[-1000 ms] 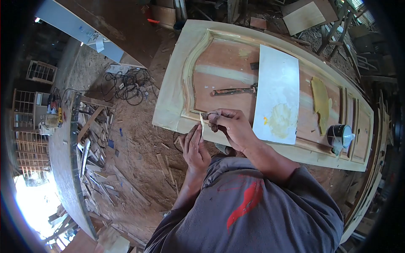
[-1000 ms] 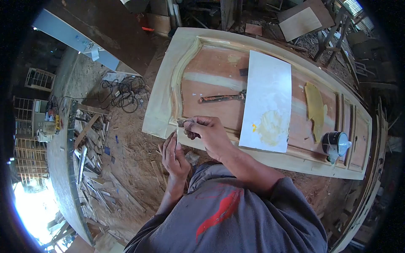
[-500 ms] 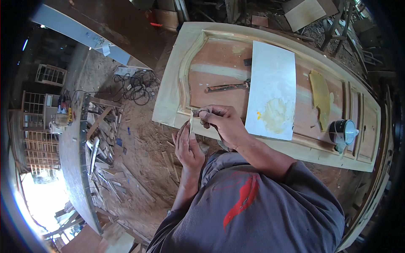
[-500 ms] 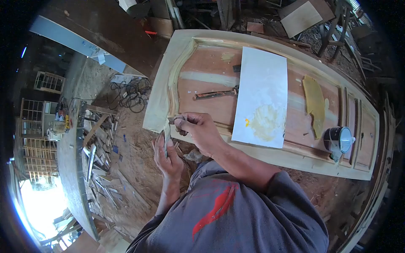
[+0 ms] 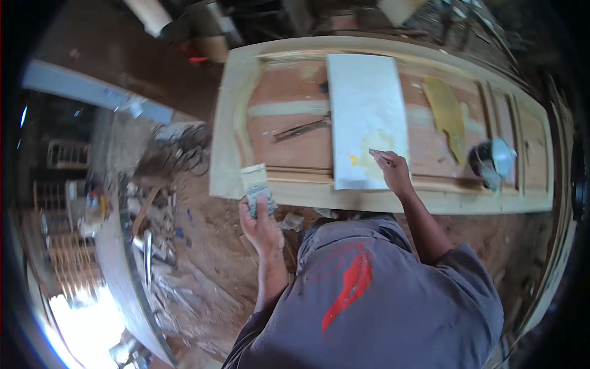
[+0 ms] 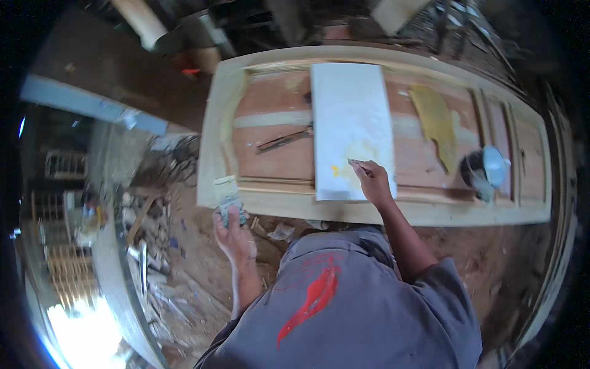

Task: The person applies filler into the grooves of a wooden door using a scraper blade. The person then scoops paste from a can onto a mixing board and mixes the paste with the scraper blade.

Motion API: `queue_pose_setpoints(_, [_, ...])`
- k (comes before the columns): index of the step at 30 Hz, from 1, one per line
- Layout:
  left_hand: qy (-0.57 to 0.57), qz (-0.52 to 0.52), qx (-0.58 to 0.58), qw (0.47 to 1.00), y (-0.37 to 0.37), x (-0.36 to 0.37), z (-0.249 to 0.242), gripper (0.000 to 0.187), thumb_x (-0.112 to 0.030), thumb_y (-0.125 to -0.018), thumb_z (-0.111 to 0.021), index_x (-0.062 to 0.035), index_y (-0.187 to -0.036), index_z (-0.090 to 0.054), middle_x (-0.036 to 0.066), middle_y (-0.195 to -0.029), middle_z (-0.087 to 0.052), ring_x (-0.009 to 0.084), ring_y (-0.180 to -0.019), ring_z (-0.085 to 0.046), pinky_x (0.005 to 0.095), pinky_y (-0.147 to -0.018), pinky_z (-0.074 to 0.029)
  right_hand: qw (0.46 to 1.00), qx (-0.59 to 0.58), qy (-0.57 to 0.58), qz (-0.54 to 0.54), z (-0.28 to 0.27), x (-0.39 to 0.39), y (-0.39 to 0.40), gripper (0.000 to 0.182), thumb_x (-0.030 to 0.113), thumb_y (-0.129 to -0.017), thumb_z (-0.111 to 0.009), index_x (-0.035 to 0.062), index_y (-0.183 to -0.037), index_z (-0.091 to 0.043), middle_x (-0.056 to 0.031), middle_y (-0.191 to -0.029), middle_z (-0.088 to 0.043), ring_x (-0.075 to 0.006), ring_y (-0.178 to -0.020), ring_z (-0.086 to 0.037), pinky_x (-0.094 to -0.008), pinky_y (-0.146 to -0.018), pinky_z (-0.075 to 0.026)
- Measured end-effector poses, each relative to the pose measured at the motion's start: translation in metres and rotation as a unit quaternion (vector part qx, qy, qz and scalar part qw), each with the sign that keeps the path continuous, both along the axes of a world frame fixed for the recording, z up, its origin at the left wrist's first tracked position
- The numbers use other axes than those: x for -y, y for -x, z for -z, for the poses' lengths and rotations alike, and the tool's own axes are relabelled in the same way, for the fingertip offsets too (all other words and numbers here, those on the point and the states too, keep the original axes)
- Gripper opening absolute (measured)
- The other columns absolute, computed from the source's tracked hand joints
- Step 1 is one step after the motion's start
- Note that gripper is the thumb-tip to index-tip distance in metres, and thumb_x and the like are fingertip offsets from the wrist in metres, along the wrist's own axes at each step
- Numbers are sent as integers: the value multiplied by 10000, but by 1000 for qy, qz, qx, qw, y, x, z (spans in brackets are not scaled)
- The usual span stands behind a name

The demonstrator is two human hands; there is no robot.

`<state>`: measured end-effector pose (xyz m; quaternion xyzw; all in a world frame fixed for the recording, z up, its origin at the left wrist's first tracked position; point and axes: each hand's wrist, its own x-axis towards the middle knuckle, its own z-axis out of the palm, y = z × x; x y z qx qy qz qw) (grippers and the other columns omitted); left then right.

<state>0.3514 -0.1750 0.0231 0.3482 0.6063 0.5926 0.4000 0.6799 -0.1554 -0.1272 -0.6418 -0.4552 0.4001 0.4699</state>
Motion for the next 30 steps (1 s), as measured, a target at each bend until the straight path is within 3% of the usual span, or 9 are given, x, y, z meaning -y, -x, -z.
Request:
queue_pose_setpoints(3, [41,30,26,998,-19,-7,5,218,-164,-1042,-643,-7,-1183,-590,52,-976,-648,117,-818,-593,266,-730,-490,992,83,2,98,67,49,-65,394,137,-946,-752,39,-1323,-696,-95,-896,-780,-120,-688,-626,-312,-669,-532])
queue_pose_setpoints(4, [41,58,39,997,-20,-8,14,217,-156,-1039,-646,-7,-1185,-584,50,-970,-647,113,-802,-585,265,-719,-486,979,120,114,121,57,61,-80,435,130,-911,-787,48,-1327,-686,-96,-851,-769,-117,-710,-650,-305,-656,-535])
queue_pose_setpoints(7, [41,149,73,985,-30,-21,45,225,-146,-1038,-646,-2,-1195,-576,50,-953,-647,112,-781,-585,258,-702,-480,950,157,94,252,65,73,-97,233,131,-817,-865,6,-903,-687,-124,-794,-738,-163,-665,-662,-337,-634,-538])
queue_pose_setpoints(10, [61,207,106,971,-58,-27,57,223,-136,-1041,-636,6,-1201,-573,54,-944,-647,112,-776,-593,253,-689,-478,945,88,150,277,92,71,-113,202,134,-863,-814,39,-1035,-768,-87,-789,-736,-187,-699,-691,-344,-632,-551])
queue_pose_setpoints(13, [81,243,119,959,-84,-30,57,224,-131,-1043,-631,5,-1210,-569,66,-961,-657,119,-796,-607,256,-700,-496,911,295,51,283,102,68,-127,250,148,-868,-780,70,-1105,-780,-127,-864,-735,-288,-812,-704,-395,-755,-562])
queue_pose_setpoints(17, [106,277,140,945,-130,-20,51,260,-138,-1042,-634,1,-1244,-548,109,-1055,-685,157,-908,-675,283,-740,-557,899,293,26,324,101,95,-171,232,174,-872,-742,90,-1083,-788,-172,-995,-725,-348,-976,-667,-440,-918,-515])
queue_pose_setpoints(21, [123,298,145,935,-184,-2,50,286,-143,-1040,-640,6,-1248,-510,159,-1157,-683,246,-1054,-719,343,-801,-623,773,389,73,496,105,174,-297,251,213,-826,-744,32,-999,-768,-177,-965,-722,-367,-972,-658,-477,-900,-497])
queue_pose_setpoints(26, [142,289,189,928,-292,31,67,303,-105,-1014,-672,13,-1230,-496,187,-1140,-678,282,-1019,-733,368,-865,-643,686,425,234,543,85,228,-441,562,364,-773,-829,59,-1211,-655,-177,-1253,-617,-407,-1227,-526,-537,-1020,-419])
queue_pose_setpoints(30, [151,316,191,917,-398,47,56,279,-94,-1009,-676,9,-1201,-501,182,-1103,-688,283,-989,-743,382,-853,-649,767,371,293,434,65,234,-484,491,331,-844,-822,44,-1199,-639,-168,-1250,-615,-362,-1230,-545,-480,-1041,-433])
